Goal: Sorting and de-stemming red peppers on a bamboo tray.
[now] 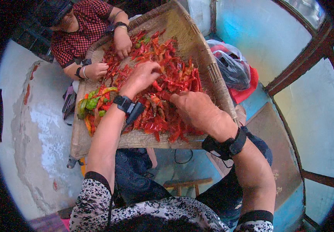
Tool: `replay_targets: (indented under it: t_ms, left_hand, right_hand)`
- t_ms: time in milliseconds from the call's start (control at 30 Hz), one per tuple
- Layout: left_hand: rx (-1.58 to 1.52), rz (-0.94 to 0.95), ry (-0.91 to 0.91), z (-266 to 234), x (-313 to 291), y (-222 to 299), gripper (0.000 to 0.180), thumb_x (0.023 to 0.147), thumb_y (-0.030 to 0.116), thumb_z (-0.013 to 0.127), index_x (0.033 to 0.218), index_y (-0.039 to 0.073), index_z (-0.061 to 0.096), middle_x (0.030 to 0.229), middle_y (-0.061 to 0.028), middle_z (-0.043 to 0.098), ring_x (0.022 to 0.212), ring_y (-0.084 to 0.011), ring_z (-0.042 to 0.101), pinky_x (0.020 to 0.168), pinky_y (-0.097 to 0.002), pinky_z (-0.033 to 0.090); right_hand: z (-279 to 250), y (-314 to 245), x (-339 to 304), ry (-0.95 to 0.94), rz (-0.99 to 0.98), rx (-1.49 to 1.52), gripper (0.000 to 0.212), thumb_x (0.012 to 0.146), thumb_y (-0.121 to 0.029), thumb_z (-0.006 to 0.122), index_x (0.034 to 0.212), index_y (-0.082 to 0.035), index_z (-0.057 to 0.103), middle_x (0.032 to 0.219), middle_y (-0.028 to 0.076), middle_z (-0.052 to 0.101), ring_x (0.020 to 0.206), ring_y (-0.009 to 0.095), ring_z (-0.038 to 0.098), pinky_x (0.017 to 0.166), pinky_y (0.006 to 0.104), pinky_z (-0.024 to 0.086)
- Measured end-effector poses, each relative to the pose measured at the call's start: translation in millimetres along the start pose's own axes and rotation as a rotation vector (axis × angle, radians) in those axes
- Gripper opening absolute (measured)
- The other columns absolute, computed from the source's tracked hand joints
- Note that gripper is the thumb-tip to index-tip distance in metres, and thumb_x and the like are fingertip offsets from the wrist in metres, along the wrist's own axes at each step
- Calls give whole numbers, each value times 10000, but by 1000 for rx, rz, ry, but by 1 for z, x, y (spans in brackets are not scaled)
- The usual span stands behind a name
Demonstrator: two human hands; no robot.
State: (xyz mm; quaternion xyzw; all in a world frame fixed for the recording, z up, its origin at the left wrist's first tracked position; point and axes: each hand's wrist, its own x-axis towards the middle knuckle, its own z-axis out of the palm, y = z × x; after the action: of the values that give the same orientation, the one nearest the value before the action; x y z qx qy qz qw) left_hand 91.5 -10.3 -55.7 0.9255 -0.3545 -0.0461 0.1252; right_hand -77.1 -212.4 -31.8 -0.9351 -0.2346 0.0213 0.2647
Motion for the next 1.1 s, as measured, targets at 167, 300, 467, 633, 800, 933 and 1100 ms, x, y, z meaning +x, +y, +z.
replay_targets:
  t_ms: [167,300,467,633,800,933,1100]
  left_hand:
    - [-452,-328,247,-23,-4,-19,371,899,261,618,1124,-33,589,867,-63,646,699,-142,627,614,-283,494]
    - [-649,-398,227,-35,-30,-15,324,925,278,594,1103,7,594,776,-4,604,595,-58,560,497,-211,418]
    - [-730,-338,419,-37,-47,-8,259,881,230,614,967,-10,655,732,-26,623,609,-77,569,557,-247,445]
    - [-529,-344,279,-50,-27,-11,219,909,216,608,1007,23,638,682,35,570,567,-48,501,501,-207,401]
    - [-1003,-186,557,-57,22,-10,326,899,214,617,1162,21,604,817,-32,640,669,-73,586,563,-223,463]
    - [-110,-244,259,-35,18,-6,766,807,471,689,1374,36,415,1030,-176,659,991,-305,648,844,-403,512]
    - [203,-435,89,1,6,1,710,745,413,709,1310,47,483,1149,-233,617,1093,-379,595,934,-473,467]
  right_hand:
    - [0,-2,-3,69,-45,-75,195,845,-76,523,1027,-21,567,866,169,657,812,357,663,677,444,552]
    - [2,2,-4,68,-66,-49,201,846,-77,521,1033,-19,568,868,170,656,815,351,663,684,443,553]
    - [3,7,-3,87,-90,-74,209,839,-79,538,1040,-31,572,856,169,654,812,353,660,690,450,550]
    - [4,8,-3,85,-100,-9,207,837,-92,543,1033,-30,571,822,171,651,801,364,656,685,458,546]
    - [6,8,-2,76,-86,-49,213,830,-92,551,1033,-31,572,821,170,651,796,361,655,666,455,544]
    - [5,6,-2,94,-103,-41,227,821,-87,553,1039,-32,578,831,167,653,793,356,657,654,446,545]
    - [4,1,-3,77,-58,-67,234,804,-64,552,1033,-22,579,830,173,653,782,351,658,655,444,545]
